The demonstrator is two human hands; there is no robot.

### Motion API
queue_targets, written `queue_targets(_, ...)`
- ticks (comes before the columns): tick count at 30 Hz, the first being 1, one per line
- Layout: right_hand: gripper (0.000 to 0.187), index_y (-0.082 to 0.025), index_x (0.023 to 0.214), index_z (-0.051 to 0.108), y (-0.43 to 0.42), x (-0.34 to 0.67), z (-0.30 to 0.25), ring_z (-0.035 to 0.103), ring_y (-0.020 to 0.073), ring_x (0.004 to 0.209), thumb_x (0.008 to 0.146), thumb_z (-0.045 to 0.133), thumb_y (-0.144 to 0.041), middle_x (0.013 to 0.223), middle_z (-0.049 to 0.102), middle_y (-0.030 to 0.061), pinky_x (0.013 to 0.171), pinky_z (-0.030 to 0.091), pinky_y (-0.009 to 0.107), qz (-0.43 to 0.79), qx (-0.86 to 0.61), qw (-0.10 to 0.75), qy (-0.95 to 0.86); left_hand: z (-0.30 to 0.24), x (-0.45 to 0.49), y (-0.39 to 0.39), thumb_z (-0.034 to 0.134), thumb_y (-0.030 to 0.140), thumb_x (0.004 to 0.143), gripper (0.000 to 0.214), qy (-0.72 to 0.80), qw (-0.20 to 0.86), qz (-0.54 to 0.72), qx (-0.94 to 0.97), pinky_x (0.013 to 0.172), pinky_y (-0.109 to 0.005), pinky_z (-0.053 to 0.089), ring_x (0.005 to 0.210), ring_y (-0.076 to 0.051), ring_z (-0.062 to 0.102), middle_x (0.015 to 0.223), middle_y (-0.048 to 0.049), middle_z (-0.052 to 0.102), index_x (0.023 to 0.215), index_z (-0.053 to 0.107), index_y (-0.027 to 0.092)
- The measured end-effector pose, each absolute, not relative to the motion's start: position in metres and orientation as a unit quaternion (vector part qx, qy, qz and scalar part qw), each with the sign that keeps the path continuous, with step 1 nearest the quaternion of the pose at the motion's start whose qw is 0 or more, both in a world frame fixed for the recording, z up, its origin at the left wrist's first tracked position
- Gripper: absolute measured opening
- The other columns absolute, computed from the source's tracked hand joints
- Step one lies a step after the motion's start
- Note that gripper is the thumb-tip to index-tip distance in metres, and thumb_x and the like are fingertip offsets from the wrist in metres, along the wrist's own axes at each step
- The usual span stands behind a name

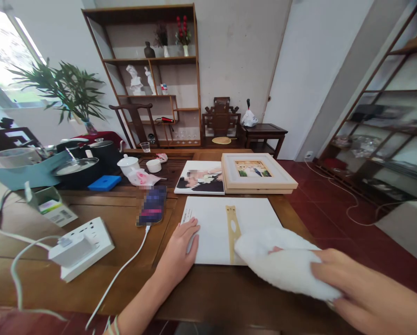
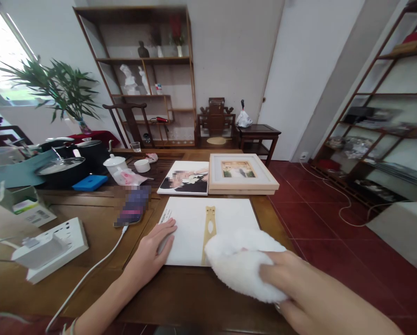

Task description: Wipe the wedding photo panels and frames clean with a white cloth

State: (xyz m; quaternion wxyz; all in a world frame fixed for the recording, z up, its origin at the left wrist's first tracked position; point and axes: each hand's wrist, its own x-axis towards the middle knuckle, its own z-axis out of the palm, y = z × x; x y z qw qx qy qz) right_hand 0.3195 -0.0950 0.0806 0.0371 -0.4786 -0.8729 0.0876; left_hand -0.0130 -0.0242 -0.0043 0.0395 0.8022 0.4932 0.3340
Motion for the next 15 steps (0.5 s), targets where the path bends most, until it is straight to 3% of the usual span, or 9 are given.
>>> queue_targets(3,0.019,-0.027,0.067,0.054,-0.089,0.326,0.087,0.056,0.028,0.11,0.072,0.047,-0.009,0.13,0.055,0.0082,0.084,0.051,0.04,-0.008,-0.468,0.107,-0.877,-0.004,-0.013,-0.025,0.043,0.017,0.087,0.028,0.491,0.037,0.333,0.804,0.099,-0.05,0.046,0.115,-0.027,0.059,0.116,-0.0172,0.065,0.104,0.065,0.012)
queue_targets(6,0.026,-0.021,0.059,0.053,-0.056,0.315,0.068,0.046,0.0318,0.123,0.065,0.042,0.001,0.14,0.045,0.0126,0.093,0.047,0.046,-0.113,-0.425,0.141,-0.887,-0.003,-0.013,-0.025,0.043,0.017,0.088,0.028,0.492,0.035,0.332,0.804,0.099,-0.051,0.046,0.114,-0.027,0.059,0.116,-0.0173,0.065,0.104,0.065,0.011)
queue_targets(10,0.034,-0.016,0.081,0.065,-0.016,0.292,0.033,0.034,0.0335,0.131,0.06,0.046,0.002,0.139,0.045,0.0147,0.104,0.034,0.053,-0.101,-0.412,0.093,-0.901,-0.005,-0.012,-0.024,0.043,0.017,0.087,0.027,0.491,0.027,0.334,0.804,0.099,-0.052,0.045,0.113,-0.028,0.06,0.116,-0.0169,0.066,0.104,0.064,0.012)
queue_targets(15,0.024,-0.014,0.09,0.067,0.004,0.279,0.023,0.024,0.0357,0.135,0.072,0.053,-0.009,0.143,0.04,0.0161,0.107,0.024,0.059,-0.064,-0.415,0.103,-0.902,-0.005,-0.012,-0.024,0.044,0.017,0.087,0.026,0.492,0.028,0.335,0.803,0.099,-0.051,0.045,0.113,-0.027,0.06,0.115,-0.0158,0.066,0.104,0.065,0.013)
